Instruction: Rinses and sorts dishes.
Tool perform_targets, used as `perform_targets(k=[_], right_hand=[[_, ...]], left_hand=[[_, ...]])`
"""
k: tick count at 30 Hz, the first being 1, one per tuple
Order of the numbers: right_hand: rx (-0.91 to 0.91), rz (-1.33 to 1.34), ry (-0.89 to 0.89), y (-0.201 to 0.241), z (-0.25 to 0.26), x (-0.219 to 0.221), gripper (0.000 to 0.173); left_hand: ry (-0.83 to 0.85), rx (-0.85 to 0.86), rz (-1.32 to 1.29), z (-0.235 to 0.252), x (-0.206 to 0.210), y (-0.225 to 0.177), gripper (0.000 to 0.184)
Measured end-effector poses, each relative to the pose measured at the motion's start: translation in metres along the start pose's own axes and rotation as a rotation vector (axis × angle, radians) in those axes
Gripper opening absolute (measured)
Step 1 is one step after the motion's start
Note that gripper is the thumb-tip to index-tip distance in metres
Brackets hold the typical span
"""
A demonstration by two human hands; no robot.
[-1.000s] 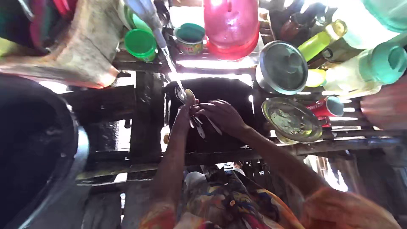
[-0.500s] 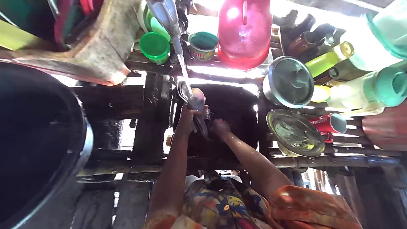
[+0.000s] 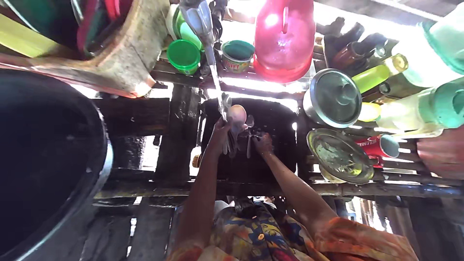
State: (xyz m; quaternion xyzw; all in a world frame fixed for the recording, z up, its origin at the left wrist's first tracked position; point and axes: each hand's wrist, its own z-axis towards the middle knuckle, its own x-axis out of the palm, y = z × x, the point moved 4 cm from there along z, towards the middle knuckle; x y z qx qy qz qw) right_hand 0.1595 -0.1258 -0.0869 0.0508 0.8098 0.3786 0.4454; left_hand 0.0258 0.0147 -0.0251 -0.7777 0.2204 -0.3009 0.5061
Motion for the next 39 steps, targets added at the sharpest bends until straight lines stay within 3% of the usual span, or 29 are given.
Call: perform_targets(k=[2, 4, 6, 9, 13, 17, 21, 23, 24, 26, 31, 34, 36, 38, 39], right_hand=[[0.007, 0.287, 0.006, 0.014, -0.019, 0.001, 0.042], [0.027, 0.66, 0.228, 0.038, -0.045, 0.006, 0.053], [0.003, 0.812, 0.455, 0.059, -0.066, 0.013, 0.057], [-0.035, 0.75, 0.448, 0.068, -0.067, 0.023, 0.036], [-0.028, 0.692, 0.432, 0.058, -0.062, 0.025, 0.032], [0.041, 0.811, 0.445, 0.049, -0.064, 0.03, 0.025], [-0.008, 0.889, 0.451, 0.05, -0.063, 0.028, 0.024], [-0.035, 0.859, 0.501, 0.05, -0.063, 0.025, 0.028], [-0.021, 0.859, 0.539, 0.05, -0.065, 0.024, 0.03], [0.033, 0.874, 0.63, 0.048, -0.068, 0.02, 0.033], [0.067, 0.792, 0.854, 0.052, -0.064, 0.017, 0.03], [0.142, 0.66, 0.773, 0.061, -0.054, 0.025, 0.032], [0.182, 0.69, 0.652, 0.07, -0.052, 0.028, 0.028], [0.147, 0.694, 0.534, 0.075, -0.051, 0.029, 0.026], [0.104, 0.661, 0.497, 0.075, -0.049, 0.03, 0.03]], left_hand=[[-0.055, -0.009, 0.009, 0.002, 0.002, 0.004, 0.044], [-0.104, -0.036, -0.005, 0.002, 0.004, 0.007, 0.05], [-0.099, -0.04, 0.003, 0.002, 0.005, 0.012, 0.055], [-0.048, -0.053, 0.056, -0.001, 0.01, 0.008, 0.056], [-0.046, -0.128, 0.051, -0.008, 0.011, 0.008, 0.043], [-0.01, -0.06, 0.157, -0.004, 0.009, 0.013, 0.027], [-0.038, -0.003, 0.146, 0.0, 0.006, 0.01, 0.044], [-0.004, 0.063, -0.088, 0.009, 0.0, 0.009, 0.058], [-0.011, 0.071, -0.223, 0.013, -0.001, 0.01, 0.053], [-0.123, 0.05, -0.309, 0.015, -0.002, 0.015, 0.033], [-0.358, -0.058, -0.323, 0.014, -0.011, 0.035, 0.045], [-0.379, -0.16, -0.289, 0.009, -0.01, 0.034, 0.036], [-0.274, -0.192, -0.231, 0.005, -0.006, 0.026, 0.028], [-0.129, -0.12, -0.22, 0.001, 0.002, 0.013, 0.027], [-0.076, -0.054, -0.234, 0.0, 0.003, 0.006, 0.036]])
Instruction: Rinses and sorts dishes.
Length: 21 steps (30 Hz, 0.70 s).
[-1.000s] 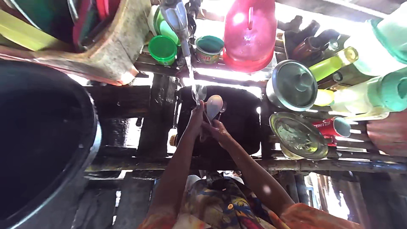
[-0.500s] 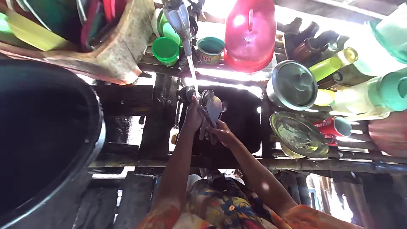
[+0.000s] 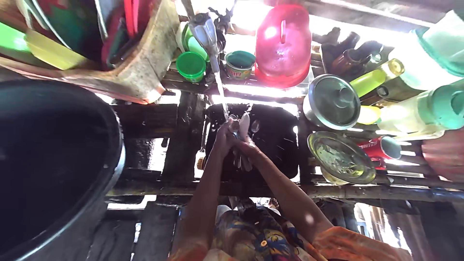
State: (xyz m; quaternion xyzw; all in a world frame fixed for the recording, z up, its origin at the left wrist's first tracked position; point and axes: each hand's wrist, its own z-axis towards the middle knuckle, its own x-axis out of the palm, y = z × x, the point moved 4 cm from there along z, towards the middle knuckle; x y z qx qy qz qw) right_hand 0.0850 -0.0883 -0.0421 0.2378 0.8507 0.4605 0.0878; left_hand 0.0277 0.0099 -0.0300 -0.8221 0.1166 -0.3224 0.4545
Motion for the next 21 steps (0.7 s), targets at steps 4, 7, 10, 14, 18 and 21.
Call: perform_targets(k=[4, 7, 10, 14, 18, 21], right_hand=[[-0.211, -0.29, -0.11, -0.006, 0.014, -0.001, 0.03], [-0.349, -0.546, -0.242, 0.003, 0.014, -0.002, 0.038], [-0.223, -0.464, -0.218, 0.007, 0.019, -0.003, 0.03], [-0.008, 0.137, 0.184, 0.007, 0.015, 0.002, 0.023], [-0.058, 0.074, 0.3, 0.01, 0.014, -0.007, 0.011], [-0.096, -0.077, 0.183, 0.01, 0.013, -0.008, 0.018]], left_hand=[[-0.035, 0.188, 0.137, 0.005, -0.006, -0.006, 0.052], [-0.15, 0.291, 0.155, 0.011, -0.012, -0.006, 0.031], [-0.138, 0.322, 0.133, 0.014, -0.017, -0.007, 0.054], [-0.104, 0.581, 0.364, 0.012, -0.026, -0.015, 0.024], [-0.096, 0.612, 0.206, 0.014, -0.025, -0.014, 0.03], [-0.064, 0.55, 0.022, 0.018, -0.026, -0.016, 0.05]])
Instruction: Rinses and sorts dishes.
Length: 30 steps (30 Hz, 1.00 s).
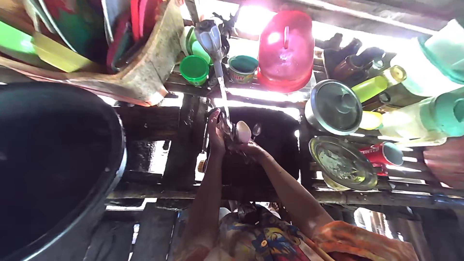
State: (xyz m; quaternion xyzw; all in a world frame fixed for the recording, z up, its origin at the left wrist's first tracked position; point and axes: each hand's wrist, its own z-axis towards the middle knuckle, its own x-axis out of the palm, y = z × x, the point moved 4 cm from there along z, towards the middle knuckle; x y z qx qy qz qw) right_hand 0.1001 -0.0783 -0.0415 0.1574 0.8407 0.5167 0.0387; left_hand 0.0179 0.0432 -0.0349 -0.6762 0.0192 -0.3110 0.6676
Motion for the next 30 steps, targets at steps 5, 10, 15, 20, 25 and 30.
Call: perform_targets(k=[5, 10, 15, 20, 25, 30], right_hand=[[0.017, 0.134, 0.053, 0.003, 0.008, 0.014, 0.01], [0.063, 0.298, -0.02, 0.009, 0.019, 0.019, 0.004], [0.073, 0.222, 0.139, 0.017, 0.029, 0.016, 0.015], [0.019, 0.286, 0.251, 0.016, 0.024, 0.007, 0.019], [-0.004, 0.254, 0.079, 0.018, 0.01, -0.002, 0.025], [-0.021, 0.351, -0.064, 0.002, 0.006, 0.002, 0.027]], left_hand=[[0.094, -0.004, 0.139, -0.002, 0.003, -0.006, 0.042], [0.19, -0.012, 0.388, -0.001, 0.008, 0.002, 0.035], [0.164, -0.275, 0.201, -0.01, 0.013, -0.009, 0.044], [0.093, -0.225, 0.177, -0.006, 0.002, -0.004, 0.027], [-0.052, -0.254, 0.325, -0.006, -0.001, -0.007, 0.035], [-0.125, -0.322, 0.077, -0.005, -0.002, 0.002, 0.053]])
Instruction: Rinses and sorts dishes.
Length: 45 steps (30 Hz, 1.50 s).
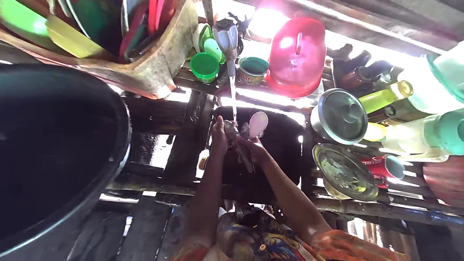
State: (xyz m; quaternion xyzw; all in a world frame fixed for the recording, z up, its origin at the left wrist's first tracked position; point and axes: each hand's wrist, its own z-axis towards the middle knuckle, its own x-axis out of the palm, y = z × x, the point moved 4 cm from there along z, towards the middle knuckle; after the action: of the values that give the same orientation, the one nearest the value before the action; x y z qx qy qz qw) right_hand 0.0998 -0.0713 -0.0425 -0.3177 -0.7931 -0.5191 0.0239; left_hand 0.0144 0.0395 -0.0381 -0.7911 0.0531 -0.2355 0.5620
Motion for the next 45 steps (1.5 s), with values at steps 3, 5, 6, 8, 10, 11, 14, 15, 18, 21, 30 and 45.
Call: perform_targets(k=[3, 5, 6, 8, 10, 11, 14, 15, 18, 21, 30, 45], right_hand=[[-0.049, 0.021, -0.171, 0.008, 0.007, 0.01, 0.026], [-0.1, 0.026, -0.216, 0.014, 0.011, 0.015, 0.025], [-0.107, 0.02, -0.223, 0.014, 0.011, 0.015, 0.025], [-0.054, -0.047, -0.201, 0.008, 0.003, 0.012, 0.031], [0.018, -0.082, -0.158, 0.002, -0.004, 0.008, 0.034], [0.034, -0.097, -0.134, 0.0, -0.006, 0.008, 0.033], [0.002, -0.132, -0.085, -0.007, -0.007, 0.01, 0.03], [-0.031, -0.123, -0.106, -0.009, -0.007, 0.01, 0.03], [-0.129, 0.01, -0.159, -0.009, -0.003, 0.01, 0.028], [-0.142, 0.07, -0.184, -0.005, 0.001, 0.007, 0.029], [-0.199, 0.043, -0.281, -0.024, -0.004, 0.007, 0.026], [-0.046, 0.027, -0.059, -0.031, 0.003, -0.003, 0.034]], left_hand=[[0.212, -0.022, -0.162, -0.005, 0.006, -0.004, 0.033], [0.302, 0.001, -0.191, -0.005, 0.008, -0.004, 0.03], [0.336, 0.015, -0.207, -0.004, 0.008, -0.004, 0.034], [0.326, 0.008, -0.207, -0.004, 0.007, -0.005, 0.038], [0.224, -0.03, -0.157, -0.007, 0.005, -0.003, 0.033], [0.151, -0.059, -0.129, -0.008, 0.003, -0.002, 0.028], [-0.053, -0.092, -0.055, -0.005, 0.0, 0.002, 0.024], [-0.073, -0.093, -0.059, -0.005, 0.001, 0.003, 0.026], [0.168, -0.136, -0.236, 0.0, 0.004, 0.001, 0.047], [0.277, -0.106, -0.313, 0.005, 0.0, 0.005, 0.037], [-0.141, -0.181, -0.144, -0.006, -0.002, 0.017, 0.025], [-0.233, -0.294, -0.007, -0.003, -0.007, 0.02, 0.03]])
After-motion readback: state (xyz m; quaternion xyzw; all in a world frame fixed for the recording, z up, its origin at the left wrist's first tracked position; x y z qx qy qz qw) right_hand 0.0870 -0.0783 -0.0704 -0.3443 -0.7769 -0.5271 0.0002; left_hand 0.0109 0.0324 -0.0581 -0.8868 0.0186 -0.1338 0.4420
